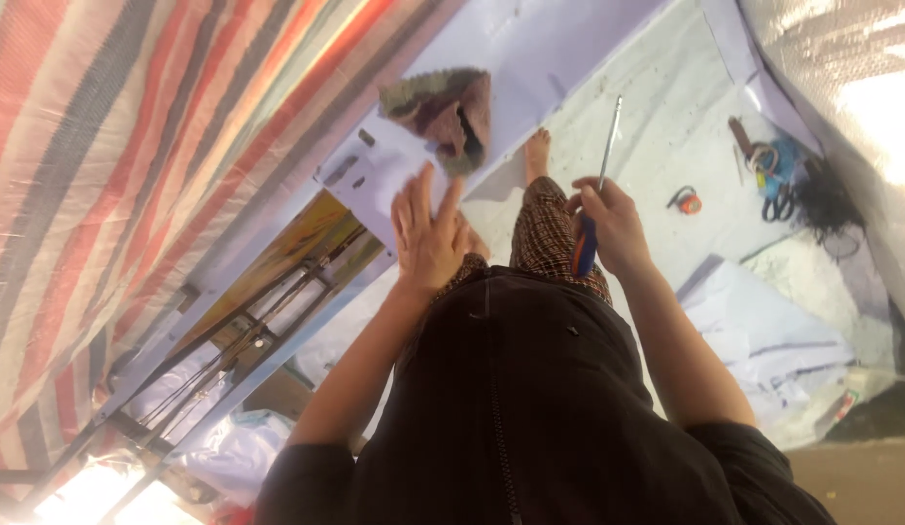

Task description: Assembling a display sign by inserting a poster into a metal frame and adjusting it with a screwdriver

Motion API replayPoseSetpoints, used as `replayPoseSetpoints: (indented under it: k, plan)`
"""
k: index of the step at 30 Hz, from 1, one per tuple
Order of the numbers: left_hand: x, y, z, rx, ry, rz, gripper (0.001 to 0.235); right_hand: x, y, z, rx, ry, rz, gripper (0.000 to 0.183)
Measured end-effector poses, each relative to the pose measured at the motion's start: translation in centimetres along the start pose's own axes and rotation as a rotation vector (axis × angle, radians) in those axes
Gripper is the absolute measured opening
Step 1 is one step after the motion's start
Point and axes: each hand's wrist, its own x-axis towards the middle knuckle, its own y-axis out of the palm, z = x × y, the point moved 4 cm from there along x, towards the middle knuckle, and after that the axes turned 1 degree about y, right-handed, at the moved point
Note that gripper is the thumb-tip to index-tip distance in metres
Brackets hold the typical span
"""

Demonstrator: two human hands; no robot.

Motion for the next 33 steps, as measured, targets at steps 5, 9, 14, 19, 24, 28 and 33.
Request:
replayPoseSetpoints:
  k: [5, 9, 14, 19, 24, 28, 33]
  plan:
    - [8.8, -1.2, -0.8, 0.065, -0.057, -0.047, 0.091, 3.3, -2.3, -6.1, 0.434, 0.178, 0.059, 0.021]
    - [9.3, 4.8, 1.9, 0.116, -0.142, 0.061, 0.049, 5.0, -5.5, 2.4, 0.354, 0.049, 0.194, 0.041]
    - [8.3, 0.7, 3.1, -0.204, -0.529, -0.28, 0.024, 11.0, -10.4, 6.3, 0.337, -0.017, 0.197, 0.017]
    - [5.9, -4.3, 6.1, -0.293, -0.694, -0.611, 0.032, 15.2, -12.7, 11.2, 0.041, -0.074, 0.168, 0.028]
    - [3.8, -5.2, 4.6, -0.485, -0.702, -0.869, 0.026, 19.7, -13.7, 13.9, -0.13, -0.039, 0.154, 0.025]
    - [4.4, -1.1, 0.7, -0.581, -0.755, -0.92, 0.02, 20.3, -12.9, 18.0, -0.133, -0.04, 0.247, 0.021]
    - [9.8, -0.1, -2.9, -0.502, -0.87, -0.731, 0.024, 21.6, -12.2, 16.9, -0.258, -0.138, 0.376, 0.025]
